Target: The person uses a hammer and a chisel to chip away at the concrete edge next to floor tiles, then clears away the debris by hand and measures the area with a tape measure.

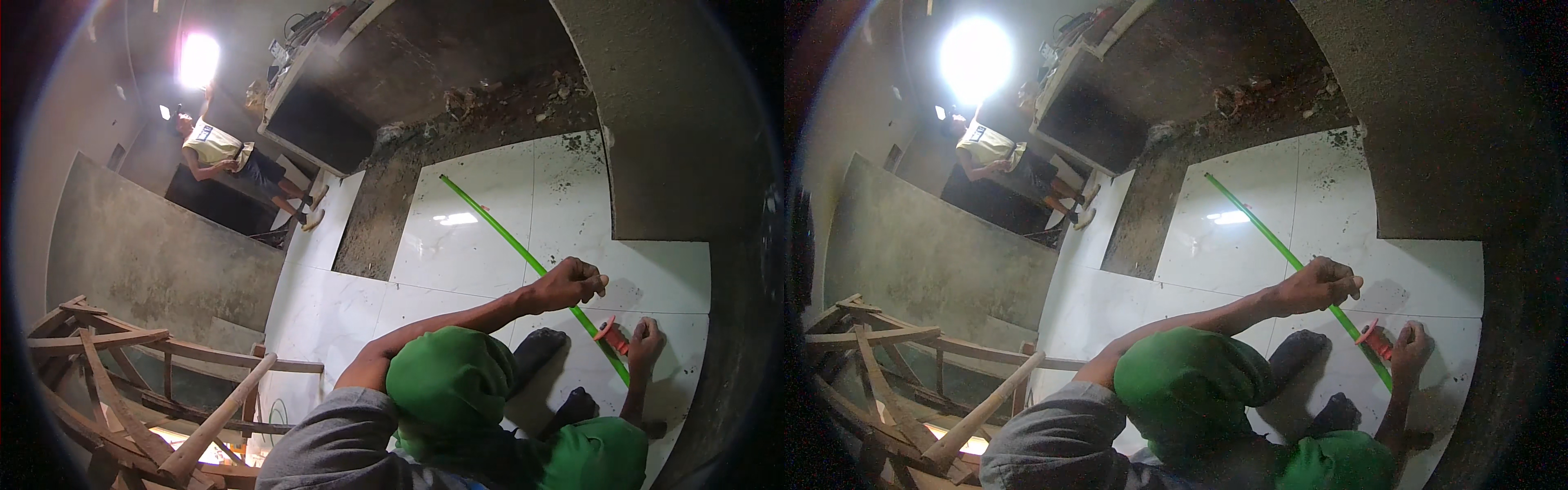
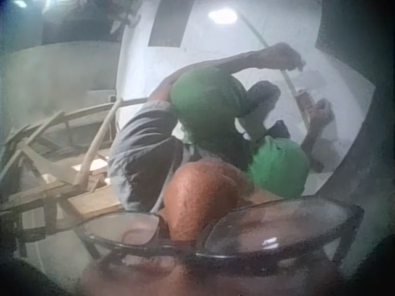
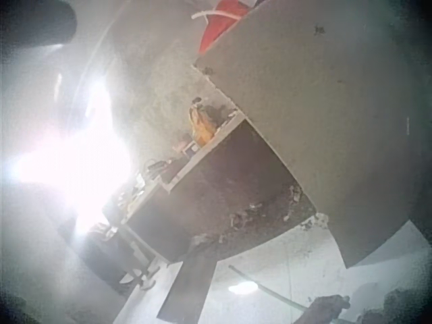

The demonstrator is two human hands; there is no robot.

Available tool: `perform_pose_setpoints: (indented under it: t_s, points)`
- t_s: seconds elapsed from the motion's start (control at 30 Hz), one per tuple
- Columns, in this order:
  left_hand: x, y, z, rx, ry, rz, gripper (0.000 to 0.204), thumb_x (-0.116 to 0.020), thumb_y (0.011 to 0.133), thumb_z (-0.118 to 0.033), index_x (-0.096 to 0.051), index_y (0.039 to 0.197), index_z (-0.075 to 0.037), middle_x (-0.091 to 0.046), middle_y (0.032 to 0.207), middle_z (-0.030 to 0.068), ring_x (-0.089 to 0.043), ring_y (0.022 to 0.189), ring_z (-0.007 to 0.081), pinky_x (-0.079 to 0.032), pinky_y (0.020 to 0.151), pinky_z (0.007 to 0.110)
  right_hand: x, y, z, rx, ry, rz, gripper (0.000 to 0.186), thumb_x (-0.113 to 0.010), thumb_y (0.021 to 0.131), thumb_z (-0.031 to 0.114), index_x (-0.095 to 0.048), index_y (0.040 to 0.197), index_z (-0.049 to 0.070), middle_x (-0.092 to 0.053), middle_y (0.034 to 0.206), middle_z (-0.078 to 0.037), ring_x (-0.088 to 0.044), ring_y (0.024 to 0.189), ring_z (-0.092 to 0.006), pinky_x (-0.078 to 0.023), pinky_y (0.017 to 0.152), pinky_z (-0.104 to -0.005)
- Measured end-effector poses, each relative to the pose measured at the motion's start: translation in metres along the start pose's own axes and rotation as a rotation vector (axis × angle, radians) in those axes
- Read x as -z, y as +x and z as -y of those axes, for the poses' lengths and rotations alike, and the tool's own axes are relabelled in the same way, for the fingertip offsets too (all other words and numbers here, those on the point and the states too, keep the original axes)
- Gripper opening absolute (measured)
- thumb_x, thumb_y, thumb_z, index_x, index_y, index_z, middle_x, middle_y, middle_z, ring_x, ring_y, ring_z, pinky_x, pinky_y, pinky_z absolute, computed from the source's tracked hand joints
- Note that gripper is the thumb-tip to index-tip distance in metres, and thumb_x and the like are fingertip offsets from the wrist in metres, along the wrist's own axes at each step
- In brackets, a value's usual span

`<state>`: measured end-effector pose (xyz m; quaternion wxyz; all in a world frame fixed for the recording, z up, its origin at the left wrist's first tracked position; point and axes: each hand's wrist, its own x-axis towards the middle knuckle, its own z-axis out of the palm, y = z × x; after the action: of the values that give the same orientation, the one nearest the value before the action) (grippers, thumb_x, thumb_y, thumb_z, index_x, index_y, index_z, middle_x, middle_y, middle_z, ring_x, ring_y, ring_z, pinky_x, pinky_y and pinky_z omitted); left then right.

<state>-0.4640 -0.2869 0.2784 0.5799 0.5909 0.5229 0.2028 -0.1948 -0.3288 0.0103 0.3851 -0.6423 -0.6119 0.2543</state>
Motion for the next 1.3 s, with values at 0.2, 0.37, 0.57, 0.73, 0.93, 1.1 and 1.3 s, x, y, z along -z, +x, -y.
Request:
perform_pose_setpoints:
  t_s: [0.2,0.37,0.57,0.73,0.93,1.1,1.3]
  points:
    - [0.001,0.000,0.002,0.001,0.014,0.003,0.050,-0.056,0.109,-0.043,-0.073,0.097,0.002,-0.055,0.066,0.0003,-0.049,0.061,0.0105,-0.043,0.056,0.031,-0.002,-0.001,-0.001,-0.017,0.146,-0.019,0.014,-0.061,0.099,0.011,-0.067,0.098,-0.001,-0.067,0.078,-0.018,-0.065,0.067,-0.0294,-0.051,0.065,-0.0412]
    - [0.002,0.000,0.004,0.009,0.003,0.001,0.049,-0.056,0.109,-0.041,-0.073,0.097,0.003,-0.055,0.067,0.0008,-0.049,0.061,0.0104,-0.043,0.057,0.032,-0.001,-0.002,-0.005,-0.095,0.075,0.080,0.022,-0.058,0.103,0.018,-0.066,0.105,-0.002,-0.070,0.091,-0.019,-0.070,0.081,-0.0356,-0.055,0.074,-0.0438]
    - [0.006,0.002,0.007,0.024,-0.011,-0.003,0.048,-0.055,0.109,-0.041,-0.073,0.095,0.001,-0.055,0.067,0.0004,-0.049,0.060,0.0099,-0.043,0.056,0.032,-0.002,-0.002,-0.011,-0.006,0.003,0.052,0.021,-0.058,0.103,0.019,-0.068,0.105,0.000,-0.071,0.092,-0.018,-0.070,0.087,-0.0377,-0.054,0.080,-0.0476]
    - [0.007,0.001,0.009,0.091,0.000,-0.022,0.048,-0.055,0.109,-0.042,-0.072,0.093,0.000,-0.055,0.068,-0.0001,-0.048,0.060,0.0098,-0.043,0.056,0.031,-0.004,-0.002,-0.013,-0.095,-0.021,0.087,0.022,-0.058,0.103,0.020,-0.068,0.108,0.001,-0.071,0.095,-0.018,-0.068,0.090,-0.0379,-0.054,0.083,-0.0473]
    - [0.007,0.002,0.011,0.096,-0.037,-0.019,0.048,-0.054,0.109,-0.043,-0.072,0.094,-0.001,-0.054,0.067,-0.0012,-0.047,0.060,0.0095,-0.042,0.056,0.030,-0.008,-0.003,-0.011,0.118,-0.021,-0.120,0.015,-0.059,0.100,0.012,-0.065,0.098,-0.001,-0.063,0.075,-0.014,-0.060,0.065,-0.0272,-0.048,0.064,-0.0420]
    - [0.010,0.003,0.016,0.112,-0.050,-0.019,0.047,-0.055,0.109,-0.043,-0.071,0.096,0.000,-0.053,0.068,-0.0003,-0.047,0.060,0.0095,-0.041,0.056,0.030,-0.006,-0.003,-0.011,0.093,-0.018,-0.092,0.018,-0.058,0.100,0.015,-0.066,0.100,-0.002,-0.066,0.079,-0.015,-0.064,0.069,-0.0285,-0.050,0.068,-0.0419]
    - [0.011,0.005,0.021,0.120,-0.096,-0.019,0.046,-0.056,0.109,-0.041,-0.071,0.096,0.000,-0.053,0.068,-0.0002,-0.047,0.061,0.0094,-0.041,0.056,0.029,-0.001,-0.002,-0.012,-0.103,0.074,0.108,0.026,-0.054,0.105,0.023,-0.065,0.108,0.000,-0.069,0.101,-0.019,-0.067,0.094,-0.0369,-0.052,0.085,-0.0455]
